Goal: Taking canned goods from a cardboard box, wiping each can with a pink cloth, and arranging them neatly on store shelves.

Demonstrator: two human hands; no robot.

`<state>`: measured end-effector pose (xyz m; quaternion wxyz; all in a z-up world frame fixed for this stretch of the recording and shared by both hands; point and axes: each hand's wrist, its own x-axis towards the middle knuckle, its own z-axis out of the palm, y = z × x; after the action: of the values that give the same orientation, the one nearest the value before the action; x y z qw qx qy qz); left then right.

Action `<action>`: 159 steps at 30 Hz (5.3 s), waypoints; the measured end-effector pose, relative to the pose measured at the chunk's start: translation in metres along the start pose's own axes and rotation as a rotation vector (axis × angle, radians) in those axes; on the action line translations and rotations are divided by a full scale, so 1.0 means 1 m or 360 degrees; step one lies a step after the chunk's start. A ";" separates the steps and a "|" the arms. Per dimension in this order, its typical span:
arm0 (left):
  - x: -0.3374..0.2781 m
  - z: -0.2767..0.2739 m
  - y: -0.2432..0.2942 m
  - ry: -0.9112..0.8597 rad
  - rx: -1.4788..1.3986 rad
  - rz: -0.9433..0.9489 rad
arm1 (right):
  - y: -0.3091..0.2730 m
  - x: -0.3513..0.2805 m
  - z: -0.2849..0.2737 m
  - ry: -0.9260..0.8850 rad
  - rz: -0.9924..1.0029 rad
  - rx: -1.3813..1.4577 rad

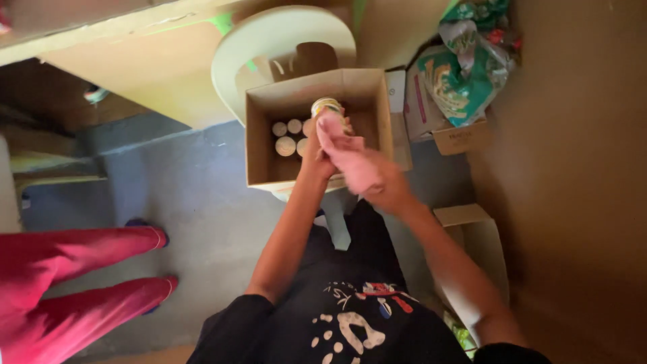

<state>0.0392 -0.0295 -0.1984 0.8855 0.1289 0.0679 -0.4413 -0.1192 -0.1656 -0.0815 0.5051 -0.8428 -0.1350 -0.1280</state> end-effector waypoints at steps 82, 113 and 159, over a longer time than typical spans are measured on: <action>0.142 0.595 0.258 0.0570 0.3229 0.2720 | -0.153 0.607 -0.340 0.0534 -0.0910 0.0652; 0.151 0.617 0.262 0.1577 0.3975 0.1448 | -0.094 0.634 -0.323 0.0841 -0.0657 -0.0667; -0.022 -0.159 0.037 0.0662 0.2178 0.0205 | 0.213 0.066 0.129 -0.0211 0.0121 -0.0376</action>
<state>0.0547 0.0540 -0.3394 0.5992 0.7403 -0.0643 -0.2979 0.0283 -0.1418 -0.2910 0.3968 -0.9075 -0.1200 -0.0678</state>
